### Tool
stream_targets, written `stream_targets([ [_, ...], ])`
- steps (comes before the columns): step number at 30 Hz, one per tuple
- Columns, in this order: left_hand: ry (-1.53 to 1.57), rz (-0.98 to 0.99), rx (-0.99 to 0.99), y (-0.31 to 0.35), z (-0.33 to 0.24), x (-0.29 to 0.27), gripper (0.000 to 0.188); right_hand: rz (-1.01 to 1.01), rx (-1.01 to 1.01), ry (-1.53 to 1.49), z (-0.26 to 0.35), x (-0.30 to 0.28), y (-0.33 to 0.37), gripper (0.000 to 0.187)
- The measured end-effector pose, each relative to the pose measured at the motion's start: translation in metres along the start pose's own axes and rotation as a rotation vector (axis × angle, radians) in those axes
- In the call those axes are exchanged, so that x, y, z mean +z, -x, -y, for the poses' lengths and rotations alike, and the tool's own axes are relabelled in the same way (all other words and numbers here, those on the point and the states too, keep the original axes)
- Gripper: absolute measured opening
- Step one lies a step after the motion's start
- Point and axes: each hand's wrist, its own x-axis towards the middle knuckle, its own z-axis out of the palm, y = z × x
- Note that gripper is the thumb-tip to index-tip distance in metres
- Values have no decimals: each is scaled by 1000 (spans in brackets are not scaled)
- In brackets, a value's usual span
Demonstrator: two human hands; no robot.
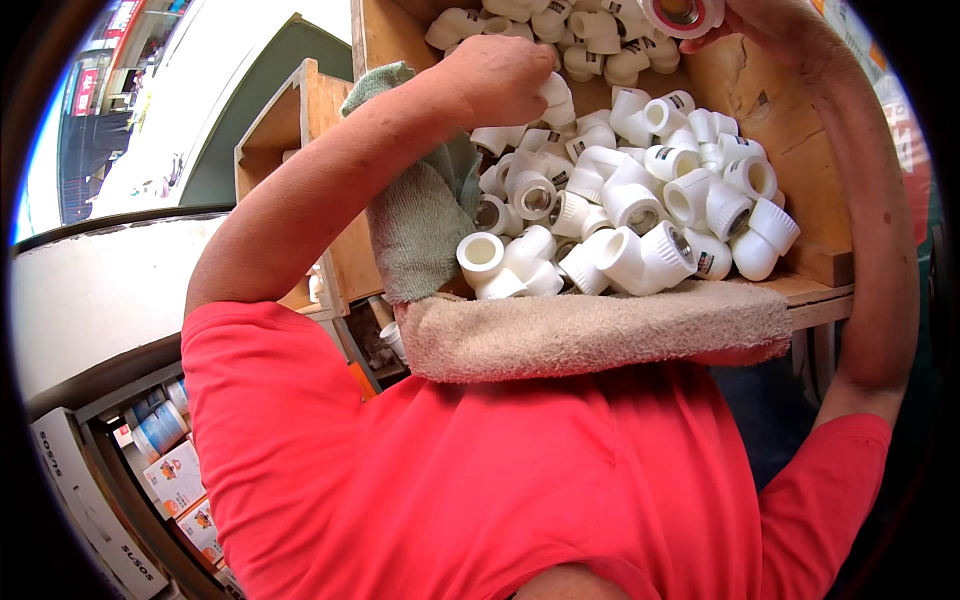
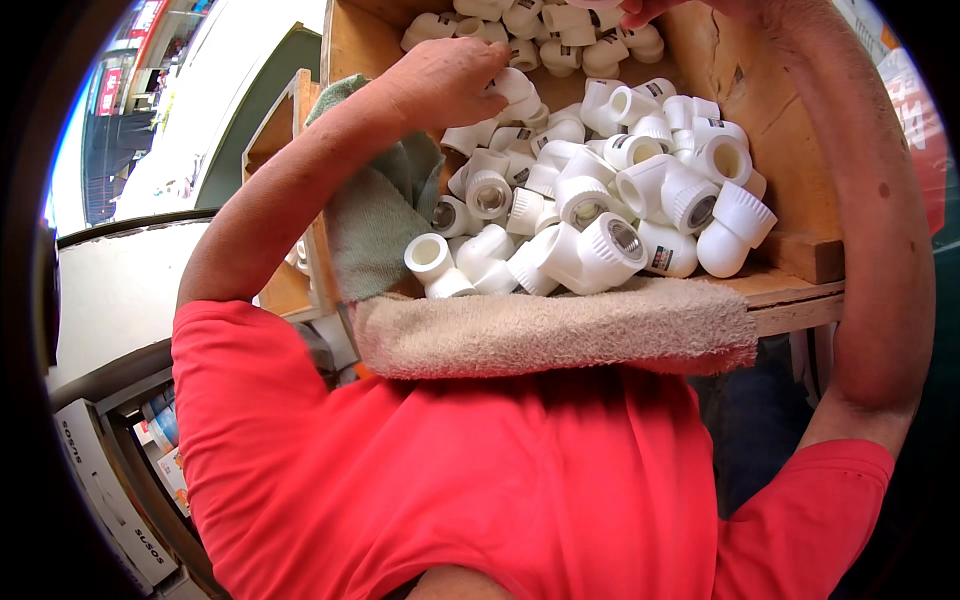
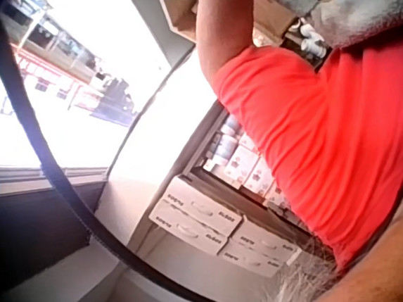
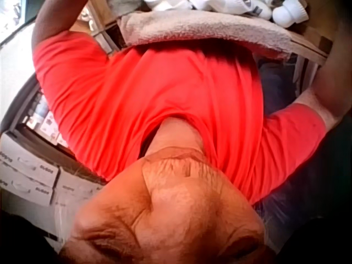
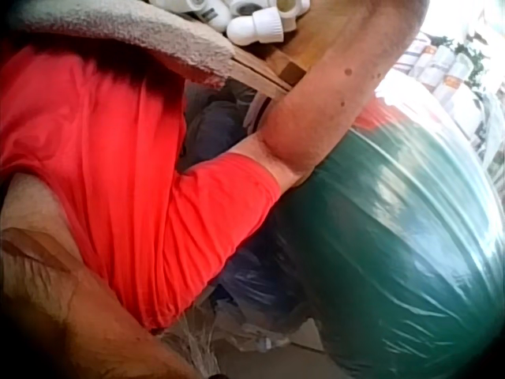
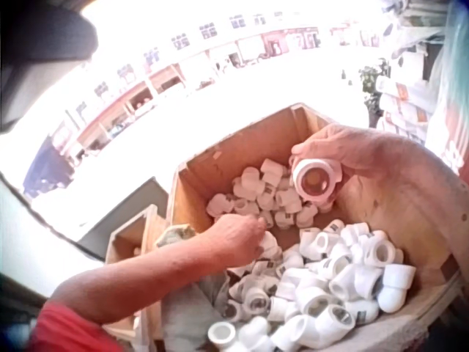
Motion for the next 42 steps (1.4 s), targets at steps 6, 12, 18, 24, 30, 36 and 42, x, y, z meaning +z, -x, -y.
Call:
stream_targets([
  [6, -185, 50, 71, -8, -6, 17, 36, 16, -4, 17, -1, 4, -6, 37],
  [12, -233, 29, 142, -11, -7, 24, 39, -15, 0, 32, 2, 3, 2, 37],
  [18, -79, 192, 105, -4, -8, 8, 39, -17, -6, 41, 2, 1, -1, 37],
  [24, -57, 229, 76, -7, -5, 9, 43, -16, -5, 51, 2, 2, 0, 37],
  [30, -12, 310, 18, -9, -7, 2, 52, -20, -5, 57, 2, 1, 0, 36],
  [36, -19, 334, 8, -10, -9, 1, 57, -25, -6, 68, 2, 1, 0, 36],
  [42, -12, 269, 62, -10, -3, 8, 54, -31, -15, 82, 0, -1, 0, 36],
])
